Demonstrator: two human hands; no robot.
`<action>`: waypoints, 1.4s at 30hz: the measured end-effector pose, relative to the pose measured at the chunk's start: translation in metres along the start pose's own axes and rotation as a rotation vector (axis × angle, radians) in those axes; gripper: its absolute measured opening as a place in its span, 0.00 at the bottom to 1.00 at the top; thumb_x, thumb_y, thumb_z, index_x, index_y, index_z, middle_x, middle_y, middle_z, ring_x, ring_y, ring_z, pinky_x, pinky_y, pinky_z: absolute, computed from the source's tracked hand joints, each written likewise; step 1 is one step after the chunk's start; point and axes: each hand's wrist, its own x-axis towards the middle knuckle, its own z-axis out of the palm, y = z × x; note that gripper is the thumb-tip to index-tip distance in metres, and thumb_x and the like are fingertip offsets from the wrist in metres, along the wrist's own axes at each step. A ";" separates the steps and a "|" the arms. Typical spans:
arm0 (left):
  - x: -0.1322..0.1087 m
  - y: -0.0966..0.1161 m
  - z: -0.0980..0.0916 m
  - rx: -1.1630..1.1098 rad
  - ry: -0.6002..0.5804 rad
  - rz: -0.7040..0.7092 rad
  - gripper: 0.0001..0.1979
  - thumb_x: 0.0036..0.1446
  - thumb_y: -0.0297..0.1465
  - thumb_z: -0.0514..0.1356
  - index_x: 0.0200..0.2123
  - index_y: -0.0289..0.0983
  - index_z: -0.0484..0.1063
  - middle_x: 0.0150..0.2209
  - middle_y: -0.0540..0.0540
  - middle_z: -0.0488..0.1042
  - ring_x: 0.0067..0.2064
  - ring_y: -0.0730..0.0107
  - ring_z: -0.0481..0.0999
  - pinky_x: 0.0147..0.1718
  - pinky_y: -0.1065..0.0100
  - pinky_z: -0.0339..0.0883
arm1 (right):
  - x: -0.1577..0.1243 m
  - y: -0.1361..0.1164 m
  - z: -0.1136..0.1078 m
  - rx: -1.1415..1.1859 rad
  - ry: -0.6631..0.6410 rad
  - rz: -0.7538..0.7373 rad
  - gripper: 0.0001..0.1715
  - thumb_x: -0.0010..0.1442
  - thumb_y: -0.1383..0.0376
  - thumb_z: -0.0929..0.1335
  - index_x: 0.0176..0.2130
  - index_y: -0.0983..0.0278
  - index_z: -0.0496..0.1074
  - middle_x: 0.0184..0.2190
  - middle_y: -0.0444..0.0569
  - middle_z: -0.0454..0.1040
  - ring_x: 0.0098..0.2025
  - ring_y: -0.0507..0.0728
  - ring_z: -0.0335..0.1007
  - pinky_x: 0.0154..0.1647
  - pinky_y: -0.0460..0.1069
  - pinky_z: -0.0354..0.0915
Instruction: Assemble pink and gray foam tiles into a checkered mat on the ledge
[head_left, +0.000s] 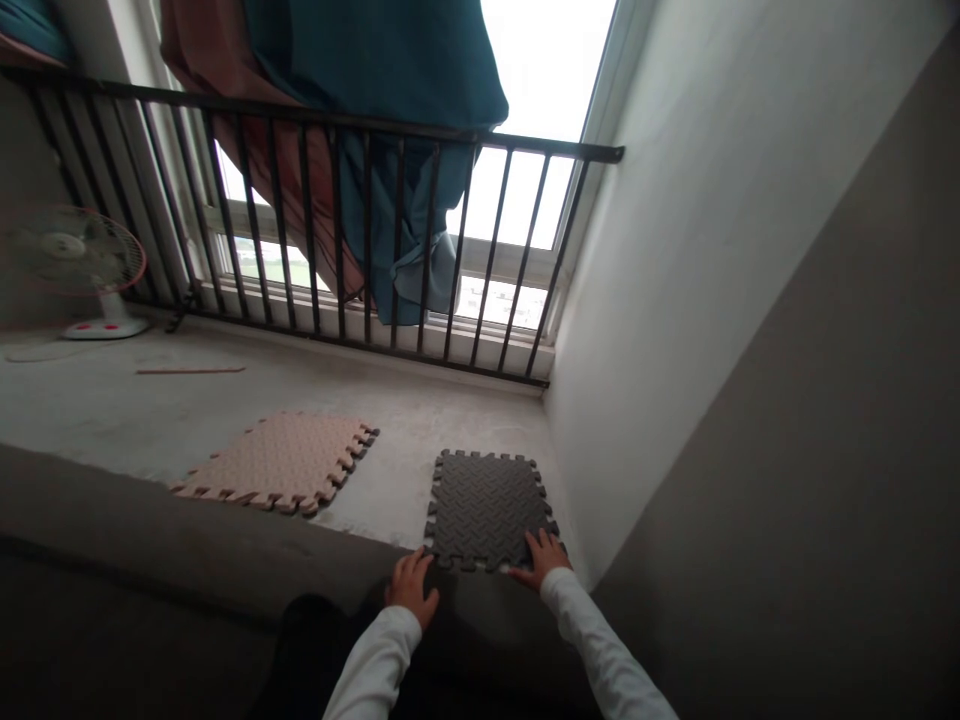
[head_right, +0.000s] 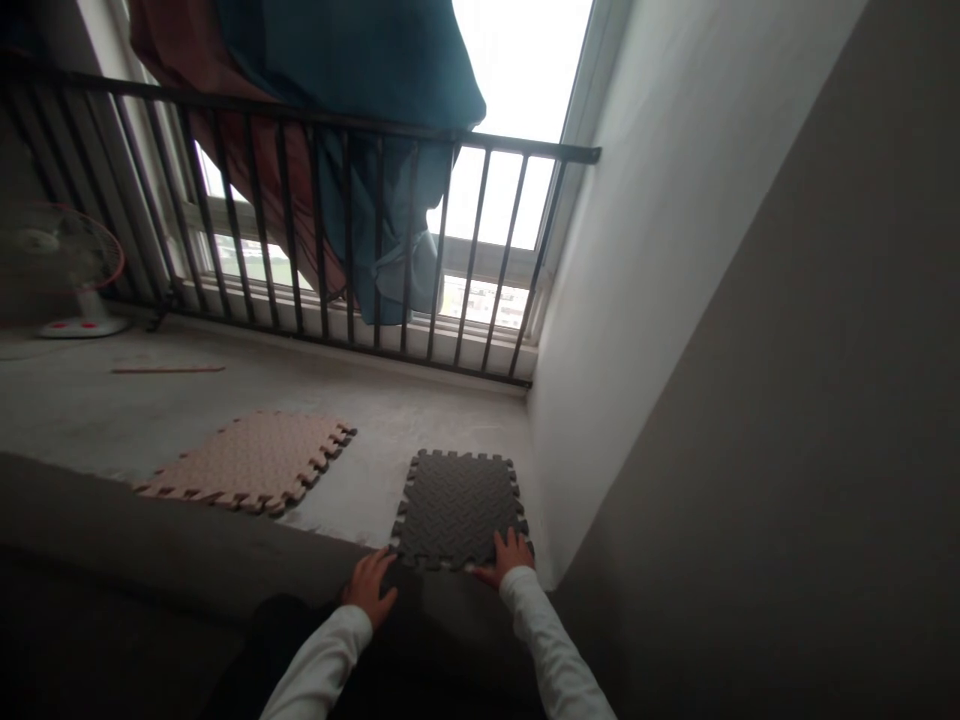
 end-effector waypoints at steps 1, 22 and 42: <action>-0.001 0.005 -0.002 0.022 -0.039 -0.024 0.26 0.42 0.28 0.52 0.49 0.42 0.61 0.56 0.48 0.56 0.56 0.60 0.52 0.50 0.55 0.52 | -0.001 0.000 0.001 -0.005 0.007 -0.005 0.51 0.42 0.43 0.63 0.58 0.65 0.48 0.59 0.59 0.44 0.59 0.66 0.37 0.56 0.55 0.41; 0.028 -0.001 0.030 -0.244 0.223 0.031 0.23 0.40 0.28 0.54 0.44 0.39 0.65 0.50 0.43 0.62 0.51 0.63 0.63 0.50 0.63 0.56 | -0.005 -0.010 0.032 0.044 0.161 0.207 0.50 0.47 0.43 0.58 0.56 0.75 0.49 0.56 0.71 0.46 0.58 0.71 0.37 0.54 0.62 0.39; 0.035 -0.008 0.049 -0.420 0.158 0.227 0.24 0.36 0.26 0.54 0.42 0.37 0.68 0.51 0.41 0.62 0.53 0.59 0.60 0.53 0.58 0.52 | 0.000 -0.002 0.043 0.070 0.317 0.393 0.51 0.42 0.44 0.62 0.54 0.77 0.55 0.54 0.72 0.51 0.56 0.72 0.43 0.52 0.62 0.42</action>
